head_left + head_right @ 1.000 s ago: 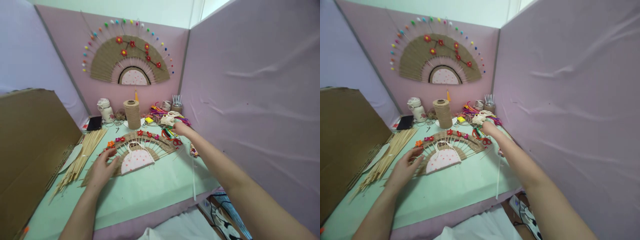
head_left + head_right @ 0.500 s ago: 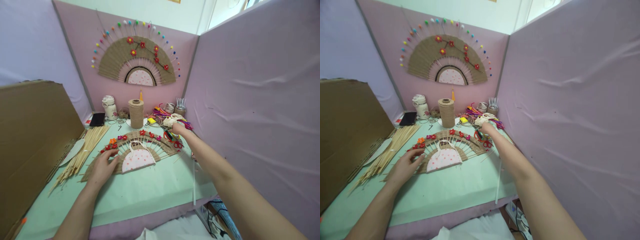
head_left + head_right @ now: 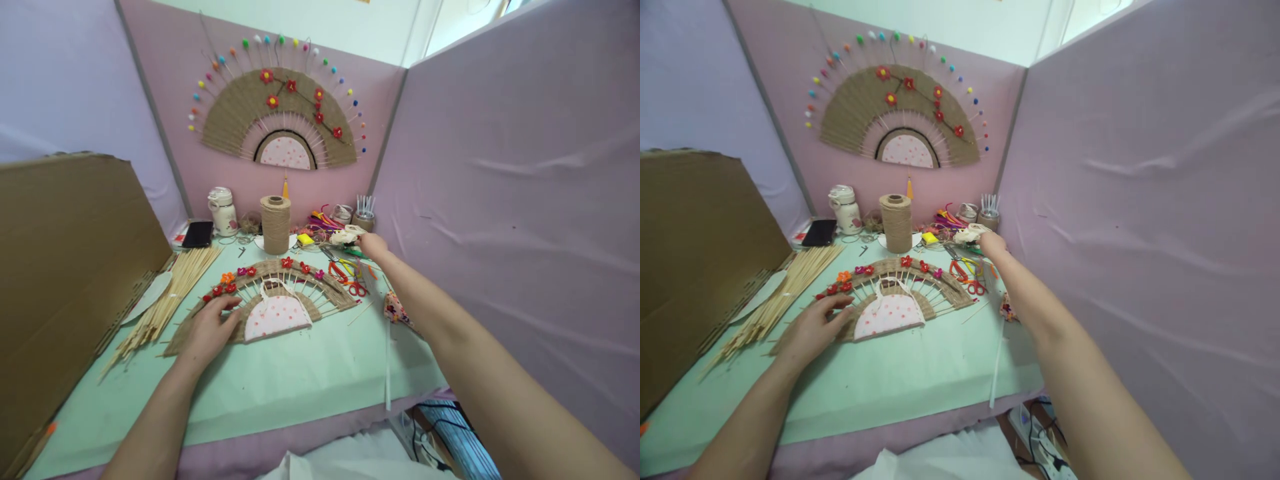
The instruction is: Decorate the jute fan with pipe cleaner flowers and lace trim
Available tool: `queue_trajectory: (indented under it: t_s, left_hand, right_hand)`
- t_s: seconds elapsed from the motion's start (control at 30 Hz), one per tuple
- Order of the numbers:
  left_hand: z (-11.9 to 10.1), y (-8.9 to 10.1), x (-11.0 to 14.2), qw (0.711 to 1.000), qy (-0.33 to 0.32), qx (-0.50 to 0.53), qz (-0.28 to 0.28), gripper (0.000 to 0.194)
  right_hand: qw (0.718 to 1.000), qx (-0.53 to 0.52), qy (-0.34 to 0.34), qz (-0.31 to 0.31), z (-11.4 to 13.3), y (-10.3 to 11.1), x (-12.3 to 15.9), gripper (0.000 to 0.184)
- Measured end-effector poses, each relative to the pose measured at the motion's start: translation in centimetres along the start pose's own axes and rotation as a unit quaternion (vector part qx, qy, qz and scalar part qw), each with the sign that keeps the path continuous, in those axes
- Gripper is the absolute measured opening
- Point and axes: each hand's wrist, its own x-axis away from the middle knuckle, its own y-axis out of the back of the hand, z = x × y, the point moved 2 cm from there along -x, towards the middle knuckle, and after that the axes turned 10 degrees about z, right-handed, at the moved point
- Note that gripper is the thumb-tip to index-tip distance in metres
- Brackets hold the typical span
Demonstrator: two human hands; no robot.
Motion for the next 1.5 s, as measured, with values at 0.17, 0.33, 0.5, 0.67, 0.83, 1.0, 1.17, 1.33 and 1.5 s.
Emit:
queue_trajectory:
  t_s: [0.17,0.33,0.5,0.67,0.83,1.0,1.17,1.33,1.5]
  left_hand:
    - [0.5,-0.3,-0.1,1.000,-0.009,0.004,-0.009,0.036]
    - [1.0,-0.5,-0.3,1.000,-0.017,0.003,0.000,0.036]
    - [1.0,-0.8,-0.3,1.000,-0.029,0.000,0.006,0.037]
    - [0.9,-1.0,-0.2,1.000,-0.025,0.006,0.007,0.036]
    - [0.7,-0.9,-0.1,1.000,-0.020,0.001,0.015,0.037]
    - [1.2,-1.1,-0.3,1.000,-0.023,0.004,0.018,0.037]
    - [1.0,-0.9,-0.3,1.000,-0.024,0.002,0.009,0.036]
    - [0.8,-0.6,-0.2,1.000,-0.026,0.005,-0.010,0.035]
    - [1.3,-0.6,-0.3,0.999,-0.018,0.022,-0.025,0.036]
  right_hand:
    - [0.998,0.027,-0.025,-0.055,-0.9,0.8,-1.6,0.047]
    - [0.998,0.058,0.000,-0.025,-0.7,1.8,-3.2,0.040]
    - [0.995,0.084,0.038,0.039,-0.4,1.9,-3.5,0.048]
    - [0.993,0.083,0.050,0.067,0.1,1.4,-2.7,0.048]
    - [0.989,0.077,0.083,0.091,1.2,1.3,-1.6,0.036]
    - [0.992,0.077,0.058,0.083,1.0,3.4,-1.2,0.035]
    - [0.987,0.052,0.101,0.112,-1.6,7.9,-1.5,0.022]
    - [0.972,-0.174,0.149,0.043,-4.0,10.8,-0.6,0.028]
    - [0.968,-0.234,0.059,-0.069,-4.1,10.2,0.4,0.036]
